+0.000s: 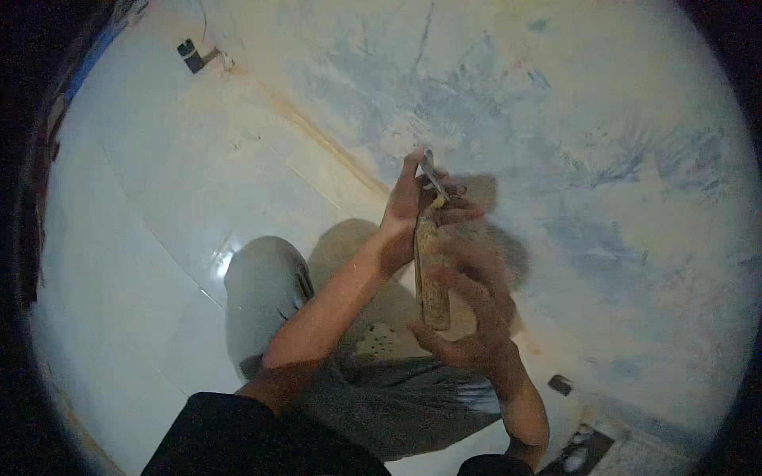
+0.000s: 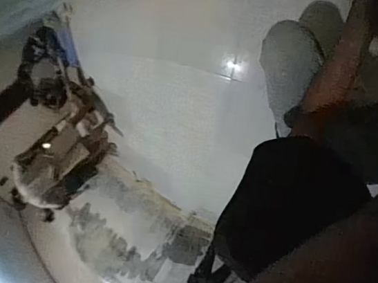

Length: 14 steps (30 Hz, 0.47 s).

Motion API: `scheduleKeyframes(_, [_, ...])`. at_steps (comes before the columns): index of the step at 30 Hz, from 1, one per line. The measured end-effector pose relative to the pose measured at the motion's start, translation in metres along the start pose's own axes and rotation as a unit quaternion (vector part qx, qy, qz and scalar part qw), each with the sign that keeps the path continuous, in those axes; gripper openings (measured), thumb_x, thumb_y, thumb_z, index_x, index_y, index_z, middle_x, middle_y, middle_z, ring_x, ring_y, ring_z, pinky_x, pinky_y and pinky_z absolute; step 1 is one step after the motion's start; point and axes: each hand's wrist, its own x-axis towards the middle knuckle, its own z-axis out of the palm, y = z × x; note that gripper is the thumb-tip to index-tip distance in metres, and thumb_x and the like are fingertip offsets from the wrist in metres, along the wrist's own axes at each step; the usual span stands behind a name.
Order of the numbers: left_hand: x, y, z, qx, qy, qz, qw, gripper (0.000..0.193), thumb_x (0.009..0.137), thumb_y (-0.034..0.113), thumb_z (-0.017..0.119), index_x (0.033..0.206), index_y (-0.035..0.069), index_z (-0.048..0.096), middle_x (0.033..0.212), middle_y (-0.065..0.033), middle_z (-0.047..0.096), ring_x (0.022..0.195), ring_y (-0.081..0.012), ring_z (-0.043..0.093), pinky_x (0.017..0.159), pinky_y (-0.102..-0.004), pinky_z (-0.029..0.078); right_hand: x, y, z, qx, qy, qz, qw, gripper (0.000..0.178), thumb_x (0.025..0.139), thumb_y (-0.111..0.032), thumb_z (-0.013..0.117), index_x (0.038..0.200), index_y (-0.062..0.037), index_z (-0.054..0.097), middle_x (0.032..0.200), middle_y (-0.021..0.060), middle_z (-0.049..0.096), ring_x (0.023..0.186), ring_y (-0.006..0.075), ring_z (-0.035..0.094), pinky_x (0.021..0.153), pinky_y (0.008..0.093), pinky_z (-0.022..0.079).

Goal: The person scrapes a trowel with another trowel, scrapes the wall using the trowel, and then scrapes the two trowels together.

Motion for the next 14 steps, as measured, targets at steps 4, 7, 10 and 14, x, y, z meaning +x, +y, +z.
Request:
scheduleKeyframes(4, [0.019, -0.008, -0.007, -0.1, -0.033, 0.003, 0.994, 0.069, 0.086, 0.067, 0.046, 0.104, 0.0, 0.044, 0.085, -0.018, 0.057, 0.082, -0.0414, 0.066, 0.082, -0.0588, 0.053, 0.024, -0.005, -0.001, -0.114, -0.141, -0.112, 0.977, 0.028, 0.08, -0.025, 0.073, 0.098, -0.0066, 0.061, 0.105, 0.0203, 0.062, 0.105, 0.0281, 0.055, 0.086, 0.0462, 0.046])
scheduleKeyframes(7, [0.014, -0.013, 0.002, -0.078, -0.046, -0.027, 0.995, 0.068, 0.087, 0.067, 0.045, 0.103, 0.001, 0.044, 0.087, -0.0207, 0.058, 0.087, -0.0443, 0.065, 0.084, -0.0603, 0.052, 0.027, 0.011, 0.007, -0.004, -0.114, -0.161, 0.98, 0.022, 0.078, -0.02, 0.075, 0.086, -0.0084, 0.058, 0.094, 0.0159, 0.066, 0.1, 0.0261, 0.056, 0.087, 0.0487, 0.045])
scheduleKeyframes(10, [0.018, -0.021, -0.005, -0.179, -0.1, -0.018, 0.979, 0.071, 0.087, 0.067, 0.045, 0.107, -0.001, 0.044, 0.094, -0.026, 0.059, 0.09, -0.0418, 0.065, 0.077, -0.0598, 0.055, 0.036, 0.022, 0.015, 0.094, -0.068, -0.187, 0.976, 0.02, 0.076, -0.006, 0.072, 0.089, -0.0075, 0.056, 0.086, 0.0084, 0.064, 0.082, 0.0257, 0.063, 0.077, 0.041, 0.051])
scheduleKeyframes(14, [0.034, -0.05, -0.046, -0.072, -0.108, 0.029, 0.991, 0.088, 0.087, 0.071, 0.038, 0.143, 0.005, 0.023, 0.132, -0.025, 0.044, 0.111, -0.0396, 0.056, 0.085, -0.0492, 0.052, 0.045, 0.04, 0.051, 0.131, 0.019, -0.281, 0.951, 0.016, 0.078, -0.003, 0.067, 0.089, -0.0051, 0.056, 0.077, 0.0079, 0.06, 0.067, 0.0263, 0.06, 0.069, 0.0399, 0.053])
